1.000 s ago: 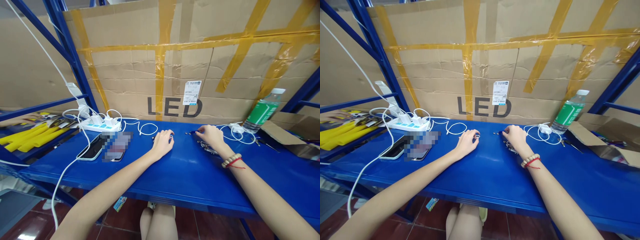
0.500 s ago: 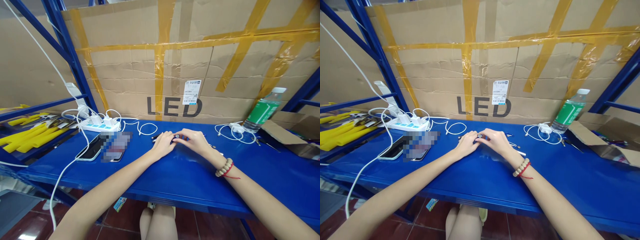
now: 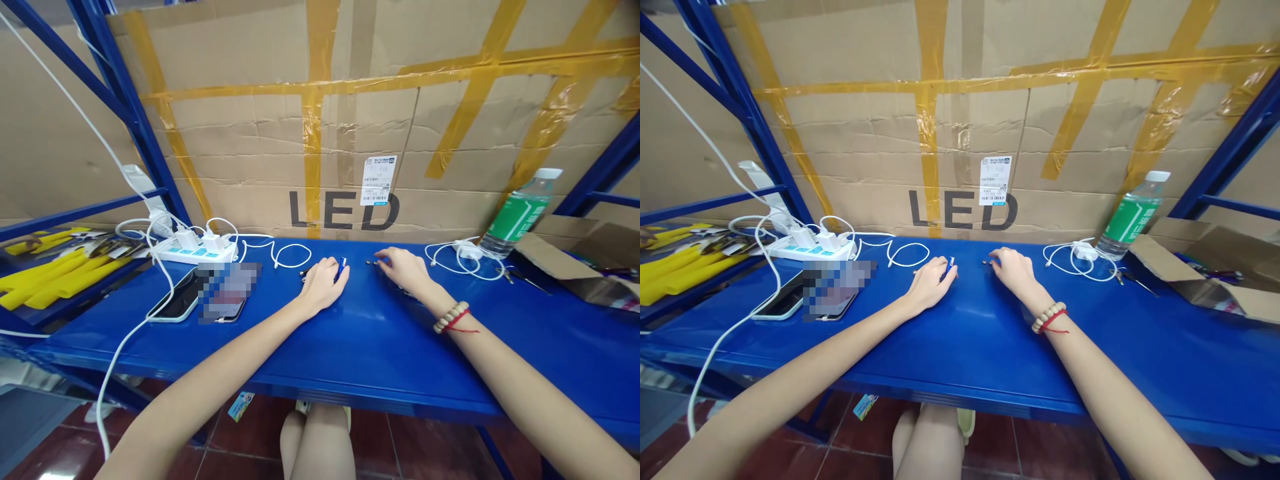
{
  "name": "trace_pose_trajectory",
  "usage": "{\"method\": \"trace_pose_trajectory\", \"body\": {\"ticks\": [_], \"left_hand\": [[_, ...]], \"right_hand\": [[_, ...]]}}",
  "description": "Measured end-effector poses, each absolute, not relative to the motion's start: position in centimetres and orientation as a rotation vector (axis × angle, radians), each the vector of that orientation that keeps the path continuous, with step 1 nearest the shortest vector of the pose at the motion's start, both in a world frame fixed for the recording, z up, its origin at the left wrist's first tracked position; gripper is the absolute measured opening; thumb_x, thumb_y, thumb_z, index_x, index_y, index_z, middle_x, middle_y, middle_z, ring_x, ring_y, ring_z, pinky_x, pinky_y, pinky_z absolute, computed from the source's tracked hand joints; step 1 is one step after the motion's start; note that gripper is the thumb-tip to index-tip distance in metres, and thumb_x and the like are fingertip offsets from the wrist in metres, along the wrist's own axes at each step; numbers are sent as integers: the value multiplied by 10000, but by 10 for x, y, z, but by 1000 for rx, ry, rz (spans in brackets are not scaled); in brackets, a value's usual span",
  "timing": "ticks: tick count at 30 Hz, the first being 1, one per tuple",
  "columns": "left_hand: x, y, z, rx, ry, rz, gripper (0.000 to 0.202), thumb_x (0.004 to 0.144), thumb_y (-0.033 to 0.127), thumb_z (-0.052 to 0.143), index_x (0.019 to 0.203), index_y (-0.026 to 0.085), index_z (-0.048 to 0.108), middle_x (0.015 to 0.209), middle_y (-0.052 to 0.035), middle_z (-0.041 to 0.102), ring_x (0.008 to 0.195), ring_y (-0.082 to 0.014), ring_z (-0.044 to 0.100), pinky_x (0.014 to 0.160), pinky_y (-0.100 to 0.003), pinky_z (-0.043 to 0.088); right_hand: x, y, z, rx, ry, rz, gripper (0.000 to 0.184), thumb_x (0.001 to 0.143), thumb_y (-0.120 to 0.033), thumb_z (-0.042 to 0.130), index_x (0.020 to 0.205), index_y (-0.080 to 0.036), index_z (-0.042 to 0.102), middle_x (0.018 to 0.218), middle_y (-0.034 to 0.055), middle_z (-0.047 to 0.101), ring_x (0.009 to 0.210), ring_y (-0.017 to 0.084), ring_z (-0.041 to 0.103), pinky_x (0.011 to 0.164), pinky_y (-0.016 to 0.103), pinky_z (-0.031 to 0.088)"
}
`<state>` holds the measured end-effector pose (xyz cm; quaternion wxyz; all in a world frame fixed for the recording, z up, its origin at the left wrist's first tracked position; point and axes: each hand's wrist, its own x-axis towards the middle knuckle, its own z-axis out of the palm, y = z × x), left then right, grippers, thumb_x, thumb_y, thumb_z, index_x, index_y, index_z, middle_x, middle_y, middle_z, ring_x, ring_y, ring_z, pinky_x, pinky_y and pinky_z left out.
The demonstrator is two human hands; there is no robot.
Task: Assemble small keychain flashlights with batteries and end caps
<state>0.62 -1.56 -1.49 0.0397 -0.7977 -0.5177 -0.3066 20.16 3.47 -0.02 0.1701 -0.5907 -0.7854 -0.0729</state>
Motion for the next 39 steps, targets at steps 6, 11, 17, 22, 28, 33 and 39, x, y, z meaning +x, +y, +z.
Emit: {"method": "trace_pose_trajectory", "body": {"ticks": [6, 11, 17, 22, 28, 33, 39], "left_hand": [[6, -14, -16, -2417, -1559, -894, 299, 888, 278, 367, 743, 158, 598, 819, -48, 608, 805, -178, 555, 746, -305, 455], [7, -13, -18, -2425, -1535, -910, 268, 873, 268, 387, 772, 149, 605, 836, -54, 615, 806, -180, 561, 741, -306, 469], [6, -13, -18, -2425, -1530, -922, 282, 874, 274, 389, 759, 146, 612, 829, -56, 615, 798, -180, 561, 736, -312, 475], [6, -13, -18, -2426, -1523, -907, 274, 870, 270, 398, 772, 145, 622, 825, -58, 612, 797, -180, 559, 744, -309, 473], [7, -14, -18, -2417, -1516, -898, 275, 861, 250, 412, 731, 139, 628, 789, -55, 614, 762, -175, 552, 713, -298, 473], [7, -15, -17, -2415, -1514, -909, 267, 857, 252, 420, 738, 140, 632, 789, -55, 617, 758, -176, 554, 697, -297, 475], [7, -16, -16, -2421, -1543, -903, 257, 855, 250, 422, 757, 145, 636, 811, -59, 623, 777, -179, 558, 719, -306, 476]], "right_hand": [[198, 37, -11, -1558, -2483, -131, 322, 876, -213, 395, 1140, -192, 577, 1171, 73, 588, 1045, 198, 556, 847, 291, 444], [199, 38, -12, -1525, -2499, -194, 305, 849, -203, 454, 1123, -198, 587, 1134, 75, 608, 1047, 199, 558, 857, 300, 451], [200, 38, -9, -1529, -2441, -196, 320, 815, -128, 475, 1108, -184, 590, 1100, 76, 633, 998, 203, 587, 825, 303, 463], [199, 36, -6, -1570, -2399, -132, 346, 780, -97, 510, 1106, -182, 587, 1035, 70, 661, 926, 186, 614, 754, 262, 474], [199, 34, -3, -1605, -2377, -149, 341, 772, -132, 525, 1101, -199, 584, 966, 38, 685, 893, 182, 621, 672, 248, 464], [200, 34, -2, -1652, -2350, -227, 313, 778, -174, 520, 1079, -212, 598, 978, 31, 685, 902, 198, 621, 644, 258, 446], [201, 34, -2, -1654, -2335, -213, 291, 767, -185, 538, 1043, -238, 611, 919, -4, 703, 893, 193, 626, 594, 247, 424]]}}
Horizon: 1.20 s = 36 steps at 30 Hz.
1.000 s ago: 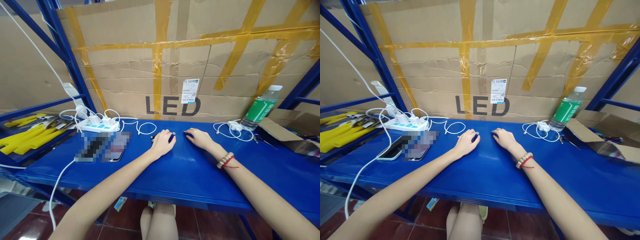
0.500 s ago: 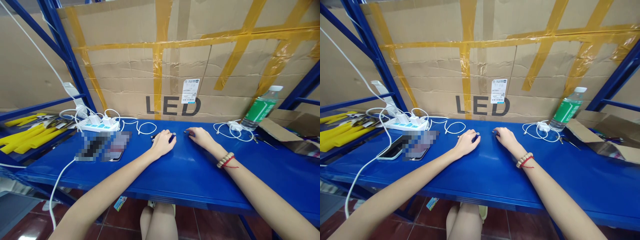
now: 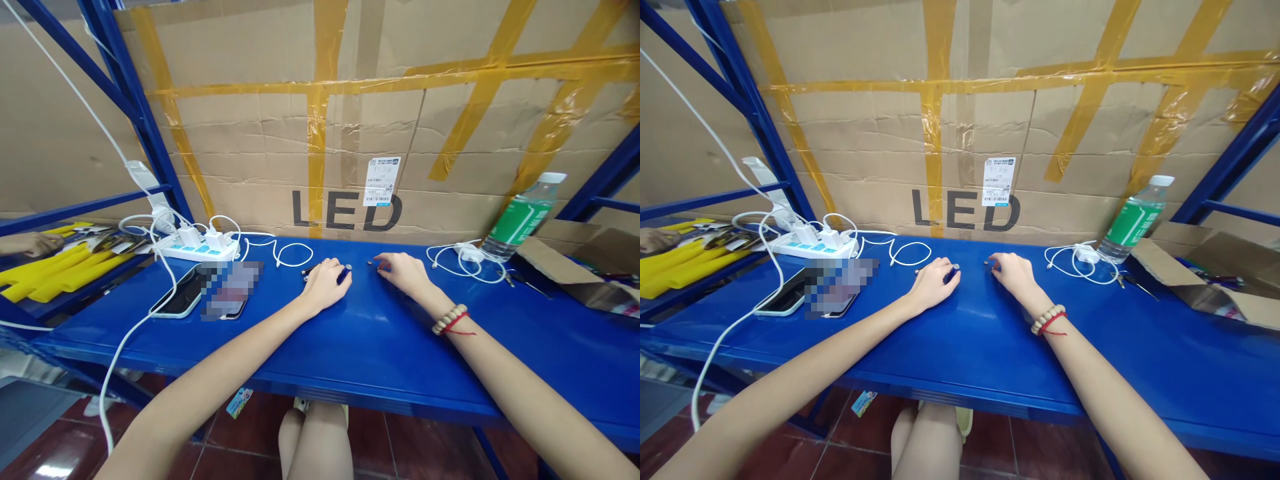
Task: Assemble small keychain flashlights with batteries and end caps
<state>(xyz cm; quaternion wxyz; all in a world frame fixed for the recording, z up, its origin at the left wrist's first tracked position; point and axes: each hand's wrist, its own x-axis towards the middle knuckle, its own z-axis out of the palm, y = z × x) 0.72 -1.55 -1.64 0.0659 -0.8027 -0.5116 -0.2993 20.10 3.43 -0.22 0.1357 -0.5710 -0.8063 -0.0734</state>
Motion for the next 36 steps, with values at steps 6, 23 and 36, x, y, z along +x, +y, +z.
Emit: {"method": "trace_pose_trajectory", "body": {"ticks": [6, 23, 36], "left_hand": [[7, -15, -16, -2409, -1573, -873, 262, 855, 258, 420, 772, 149, 643, 820, -57, 622, 801, -180, 559, 703, -295, 480], [6, -15, -17, -2421, -1560, -878, 254, 851, 255, 426, 769, 150, 643, 825, -59, 625, 799, -185, 561, 707, -305, 481], [7, -15, -16, -2417, -1555, -854, 260, 853, 248, 422, 787, 139, 649, 827, -61, 636, 796, -186, 565, 704, -301, 478]], "right_hand": [[199, 33, -1, -1657, -2340, -203, 282, 762, -194, 547, 1031, -240, 617, 920, -12, 702, 899, 197, 624, 580, 247, 413], [199, 32, -1, -1620, -2334, -117, 261, 741, -228, 569, 990, -262, 639, 859, -23, 711, 869, 188, 628, 545, 241, 391], [198, 31, 1, -1623, -2348, -103, 257, 747, -231, 570, 992, -265, 638, 850, -32, 712, 844, 181, 631, 525, 239, 373]]}}
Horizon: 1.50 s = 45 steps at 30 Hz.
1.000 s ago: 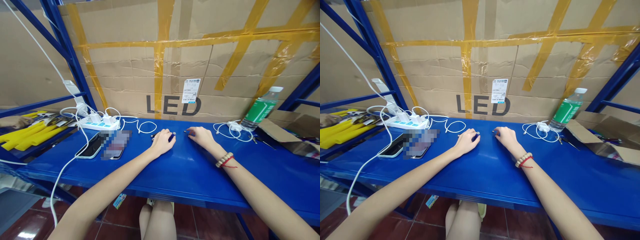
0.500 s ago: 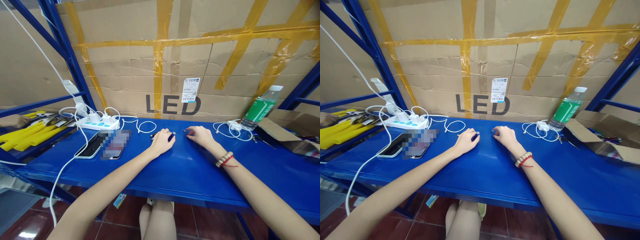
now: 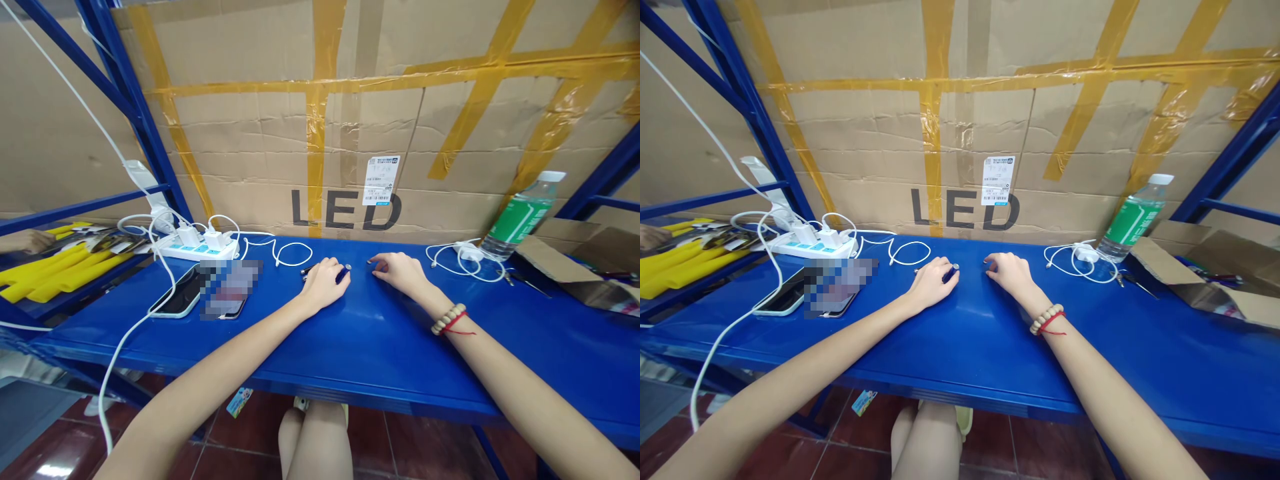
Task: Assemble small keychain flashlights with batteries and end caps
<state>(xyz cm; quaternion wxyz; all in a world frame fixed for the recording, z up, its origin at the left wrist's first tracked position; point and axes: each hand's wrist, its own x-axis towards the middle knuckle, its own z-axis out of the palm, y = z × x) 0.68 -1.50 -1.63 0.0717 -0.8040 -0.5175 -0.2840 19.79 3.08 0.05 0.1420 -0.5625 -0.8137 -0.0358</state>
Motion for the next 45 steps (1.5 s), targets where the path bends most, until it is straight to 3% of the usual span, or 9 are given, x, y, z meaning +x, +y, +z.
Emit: {"method": "trace_pose_trajectory", "body": {"ticks": [9, 15, 24, 29, 33, 39, 45], "left_hand": [[7, -14, -17, -2411, -1565, -846, 255, 850, 248, 430, 777, 143, 650, 820, -58, 627, 794, -177, 562, 707, -288, 477], [7, -14, -17, -2417, -1565, -871, 235, 851, 245, 435, 791, 149, 640, 824, -52, 626, 801, -177, 560, 704, -287, 470], [7, -15, -16, -2423, -1562, -917, 404, 897, 353, 381, 612, 143, 577, 784, -58, 602, 789, -182, 554, 703, -298, 455], [6, -14, -17, -2407, -1554, -882, 307, 905, 315, 371, 771, 148, 591, 818, -53, 615, 814, -189, 560, 721, -302, 451], [4, -10, -20, -2433, -1525, -861, 233, 911, 296, 379, 935, 166, 571, 904, -46, 623, 869, -187, 561, 768, -299, 446], [2, -7, -22, -2447, -1520, -819, 219, 909, 296, 389, 942, 165, 561, 902, -52, 619, 860, -193, 566, 762, -303, 448], [1, -6, -23, -2454, -1548, -804, 196, 901, 249, 396, 934, 151, 562, 895, -67, 619, 859, -206, 564, 741, -311, 452]], "right_hand": [[196, 32, -2, -1483, -2399, -27, 234, 761, -320, 598, 987, -272, 641, 856, -36, 713, 809, 157, 638, 555, 219, 391], [195, 30, -1, -1572, -2401, -103, 166, 765, -386, 586, 742, -269, 701, 852, -21, 714, 829, 190, 635, 550, 233, 380], [193, 31, -3, -1525, -2418, -72, 153, 755, -308, 567, 804, -266, 706, 890, -16, 710, 779, 169, 636, 535, 223, 374], [188, 26, -1, -1443, -2358, -65, 158, 716, -251, 581, 811, -259, 707, 856, -14, 708, 693, 145, 623, 507, 213, 370], [183, 24, 0, -1208, -2161, 72, 169, 734, -291, 590, 840, -231, 707, 826, -2, 702, 624, 121, 596, 544, 221, 419], [172, 17, 3, -875, -2036, 310, 206, 735, -354, 616, 785, -178, 711, 791, 42, 706, 611, 135, 599, 561, 247, 470], [166, 8, 5, -775, -2044, 296, 204, 749, -366, 620, 776, -184, 710, 798, 47, 702, 652, 145, 622, 549, 242, 481]]}}
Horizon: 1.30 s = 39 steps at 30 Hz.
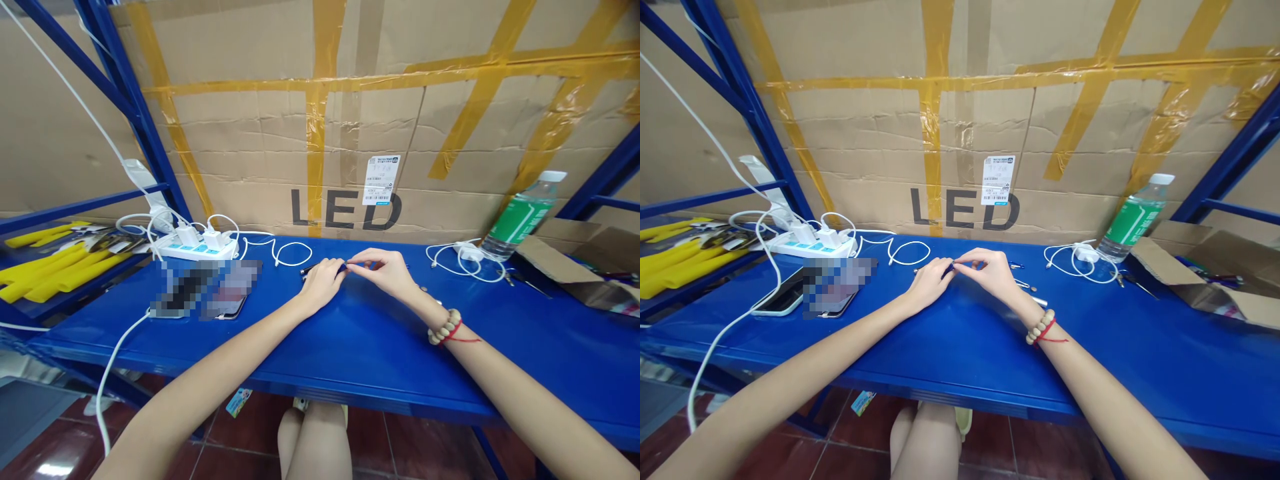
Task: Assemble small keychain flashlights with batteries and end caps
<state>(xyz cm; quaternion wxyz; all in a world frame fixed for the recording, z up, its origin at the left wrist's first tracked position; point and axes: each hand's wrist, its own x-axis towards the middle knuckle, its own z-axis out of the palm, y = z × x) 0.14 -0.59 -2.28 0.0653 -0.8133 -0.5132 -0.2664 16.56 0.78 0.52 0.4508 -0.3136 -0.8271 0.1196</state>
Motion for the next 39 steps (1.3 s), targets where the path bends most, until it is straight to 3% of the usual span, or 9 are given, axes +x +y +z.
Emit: {"method": "trace_pose_trajectory", "body": {"ticks": [10, 17, 23, 26, 30, 36, 39], "left_hand": [[1, -6, -25, -2498, -1551, -784, 186, 889, 228, 407, 960, 155, 563, 899, -66, 615, 866, -213, 554, 739, -321, 463], [1, -7, -23, -2516, -1555, -775, 192, 886, 210, 399, 980, 162, 560, 917, -61, 619, 880, -205, 551, 765, -321, 459], [2, -8, -22, -2555, -1484, -720, 187, 881, 192, 399, 961, 167, 566, 907, -50, 621, 856, -201, 536, 768, -321, 453], [2, -8, -22, -2556, -1490, -735, 195, 885, 190, 392, 982, 159, 558, 935, -53, 620, 867, -199, 535, 778, -321, 451], [1, -8, -22, -2552, -1522, -746, 196, 887, 197, 392, 990, 149, 552, 946, -63, 621, 886, -206, 539, 775, -326, 455], [2, -8, -22, -2550, -1520, -727, 195, 891, 211, 392, 983, 152, 554, 927, -65, 621, 877, -207, 546, 772, -324, 457], [2, -6, -24, -2541, -1521, -775, 186, 891, 207, 398, 987, 158, 549, 923, -61, 622, 869, -205, 550, 775, -326, 454]], "right_hand": [[168, 10, 0, -762, -2225, 67, 210, 832, -341, 528, 826, -219, 699, 894, 29, 674, 790, 145, 618, 641, 231, 470], [168, 5, 3, -871, -2336, -104, 238, 856, -352, 485, 880, -211, 675, 972, 29, 644, 600, 86, 561, 568, 208, 425], [168, 5, 3, -879, -2374, -176, 207, 831, -363, 532, 823, -196, 654, 973, 14, 635, 575, 69, 555, 506, 189, 389], [169, 6, 1, -869, -2380, -220, 215, 851, -355, 503, 859, -212, 663, 1008, 14, 635, 669, 92, 596, 535, 189, 399], [170, 8, 0, -854, -2401, -232, 243, 875, -348, 462, 890, -234, 676, 1038, 19, 633, 813, 130, 614, 588, 196, 422], [169, 6, 1, -859, -2414, -189, 234, 879, -330, 453, 871, -222, 661, 1027, 22, 630, 816, 133, 609, 590, 198, 426], [170, 4, 5, -875, -2378, -154, 220, 866, -359, 474, 906, -220, 639, 1013, 21, 630, 717, 109, 601, 568, 196, 417]]}}
